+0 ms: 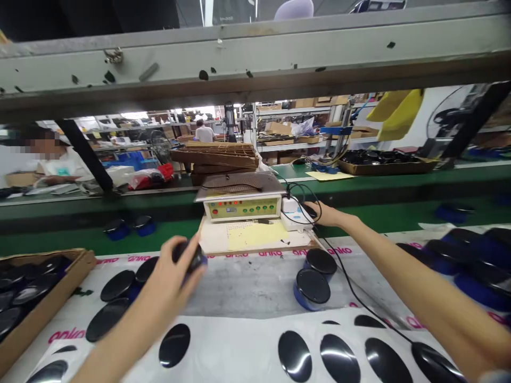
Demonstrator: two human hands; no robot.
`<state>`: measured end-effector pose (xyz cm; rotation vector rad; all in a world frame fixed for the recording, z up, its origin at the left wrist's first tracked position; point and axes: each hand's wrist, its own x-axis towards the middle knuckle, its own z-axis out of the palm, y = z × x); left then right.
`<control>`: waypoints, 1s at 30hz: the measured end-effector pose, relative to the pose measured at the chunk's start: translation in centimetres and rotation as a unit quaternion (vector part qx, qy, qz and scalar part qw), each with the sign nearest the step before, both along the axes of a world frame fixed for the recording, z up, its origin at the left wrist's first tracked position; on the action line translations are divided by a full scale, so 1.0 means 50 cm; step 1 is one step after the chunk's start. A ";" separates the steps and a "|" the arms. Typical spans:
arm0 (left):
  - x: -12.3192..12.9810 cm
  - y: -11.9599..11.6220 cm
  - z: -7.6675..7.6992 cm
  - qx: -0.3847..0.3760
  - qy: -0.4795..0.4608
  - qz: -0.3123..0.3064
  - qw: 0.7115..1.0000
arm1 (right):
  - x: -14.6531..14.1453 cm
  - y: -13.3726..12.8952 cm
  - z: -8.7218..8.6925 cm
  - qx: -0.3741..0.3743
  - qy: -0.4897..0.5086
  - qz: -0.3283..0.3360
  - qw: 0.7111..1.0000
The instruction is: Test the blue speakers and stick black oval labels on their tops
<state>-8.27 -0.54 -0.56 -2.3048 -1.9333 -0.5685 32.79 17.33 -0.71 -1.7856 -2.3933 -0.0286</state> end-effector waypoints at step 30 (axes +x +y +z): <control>0.313 -0.010 -0.063 -0.187 -0.194 -0.314 0.911 | -0.059 -0.268 0.000 -0.123 0.070 0.160 0.977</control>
